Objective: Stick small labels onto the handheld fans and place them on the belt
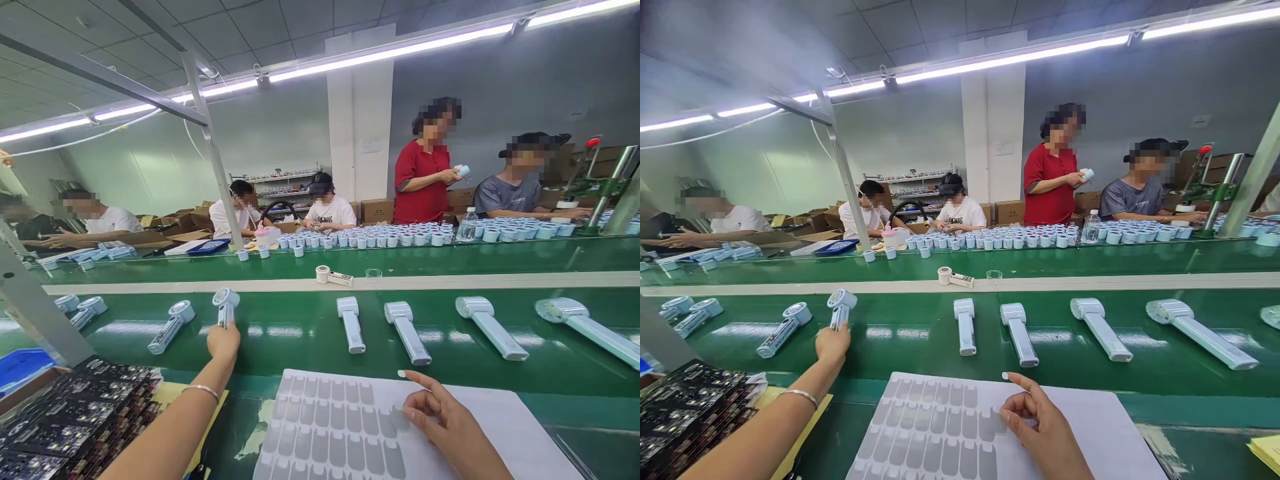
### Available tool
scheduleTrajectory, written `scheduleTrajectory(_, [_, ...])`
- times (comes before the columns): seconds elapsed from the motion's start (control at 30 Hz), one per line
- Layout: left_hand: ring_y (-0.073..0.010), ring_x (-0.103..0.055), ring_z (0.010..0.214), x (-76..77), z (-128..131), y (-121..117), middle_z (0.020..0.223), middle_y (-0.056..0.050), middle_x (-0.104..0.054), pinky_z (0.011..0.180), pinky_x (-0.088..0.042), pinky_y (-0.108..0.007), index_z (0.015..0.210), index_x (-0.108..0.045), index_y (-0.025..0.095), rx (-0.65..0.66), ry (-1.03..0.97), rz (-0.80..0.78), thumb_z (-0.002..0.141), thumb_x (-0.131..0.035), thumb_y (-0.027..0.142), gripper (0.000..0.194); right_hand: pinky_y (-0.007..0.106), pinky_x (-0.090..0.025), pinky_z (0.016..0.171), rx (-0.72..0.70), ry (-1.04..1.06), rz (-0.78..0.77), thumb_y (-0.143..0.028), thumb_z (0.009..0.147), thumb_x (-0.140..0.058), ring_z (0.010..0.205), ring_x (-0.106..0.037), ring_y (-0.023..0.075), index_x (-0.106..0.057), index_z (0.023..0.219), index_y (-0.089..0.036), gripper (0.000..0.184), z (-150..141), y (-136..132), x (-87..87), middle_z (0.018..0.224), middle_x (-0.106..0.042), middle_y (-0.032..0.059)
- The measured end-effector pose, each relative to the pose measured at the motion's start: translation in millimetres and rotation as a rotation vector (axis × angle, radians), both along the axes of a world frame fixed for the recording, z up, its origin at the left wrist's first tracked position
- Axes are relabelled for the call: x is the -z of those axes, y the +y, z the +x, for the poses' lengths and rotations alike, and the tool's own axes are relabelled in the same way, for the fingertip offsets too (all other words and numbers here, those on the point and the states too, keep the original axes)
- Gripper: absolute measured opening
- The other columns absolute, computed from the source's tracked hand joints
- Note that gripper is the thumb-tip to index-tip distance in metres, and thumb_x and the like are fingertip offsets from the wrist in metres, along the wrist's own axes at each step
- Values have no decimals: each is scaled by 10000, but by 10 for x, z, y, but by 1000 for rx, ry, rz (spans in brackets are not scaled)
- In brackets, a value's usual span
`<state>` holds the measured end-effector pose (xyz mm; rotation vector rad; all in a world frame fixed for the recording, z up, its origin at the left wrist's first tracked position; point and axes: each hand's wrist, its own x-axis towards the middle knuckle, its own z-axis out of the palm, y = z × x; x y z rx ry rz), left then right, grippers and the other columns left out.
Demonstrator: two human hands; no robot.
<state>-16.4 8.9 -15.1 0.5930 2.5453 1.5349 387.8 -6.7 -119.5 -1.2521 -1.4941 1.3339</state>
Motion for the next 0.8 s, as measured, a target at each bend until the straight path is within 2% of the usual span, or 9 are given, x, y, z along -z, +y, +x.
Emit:
scheduleTrajectory(0.07, [-235,-642,1016,22,334,-85,1135,-92,-663,885,-529,-463,1128,-628,156,72,-37,89,910,-611,362,300,328,-463,665,16,12,-8,-450,698,-730,738,-614,222,-598,1241,-255,592,-15,-34,-75,811,-699,4])
scheduleTrajectory(0.13, [-227,-665,974,25,697,-285,1018,-80,-708,881,-523,-410,1046,-638,154,202,-72,205,908,-597,396,282,321,-454,610,38,37,-9,-459,671,-735,686,-585,206,-593,1221,-243,607,-34,-72,-151,784,-682,0])
scheduleTrajectory(0.2, [-219,-682,961,7,1034,-586,1004,-59,-733,850,-523,-344,1054,-626,193,347,-101,322,900,-568,464,317,308,-445,570,52,68,-7,-462,646,-737,659,-559,193,-583,1199,-229,620,-53,-107,-215,762,-660,-7])
scheduleTrajectory(0.27, [-232,-686,935,-19,1309,-936,977,-51,-737,807,-524,-323,1061,-619,213,441,-118,402,815,-635,560,425,302,-446,564,57,82,-15,-455,629,-737,660,-552,188,-567,1195,-214,638,-67,-135,-266,754,-651,-10])
scheduleTrajectory(0.37, [-254,-678,829,-34,1582,-1403,891,-49,-731,697,-519,-325,1049,-621,224,479,-179,438,688,-736,620,548,304,-447,570,65,88,-15,-452,602,-738,673,-552,192,-552,1188,-188,670,-79,-162,-326,748,-652,-6])
scheduleTrajectory(0.5, [-262,-677,872,3,1740,-1734,958,-57,-733,762,-522,-332,1058,-622,230,428,-189,509,679,-758,581,534,304,-450,592,54,84,1,-462,611,-737,701,-554,191,-541,1198,-178,681,-83,-189,-385,769,-653,-3])
scheduleTrajectory(0.7, [-281,-599,1204,64,1770,-1891,1257,-28,-693,1004,-480,-337,1211,-642,282,387,-168,487,713,-716,507,551,307,-446,594,49,96,35,-449,626,-753,672,-537,178,-551,1184,-185,650,-85,-216,-404,755,-652,-10])
scheduleTrajectory(0.8, [-318,-567,1253,139,1711,-1985,1219,-37,-712,1035,-475,-387,1114,-697,270,404,-280,454,700,-719,535,492,304,-452,590,50,108,53,-438,625,-768,665,-547,176,-570,1169,-188,630,-95,-220,-414,743,-655,-12])
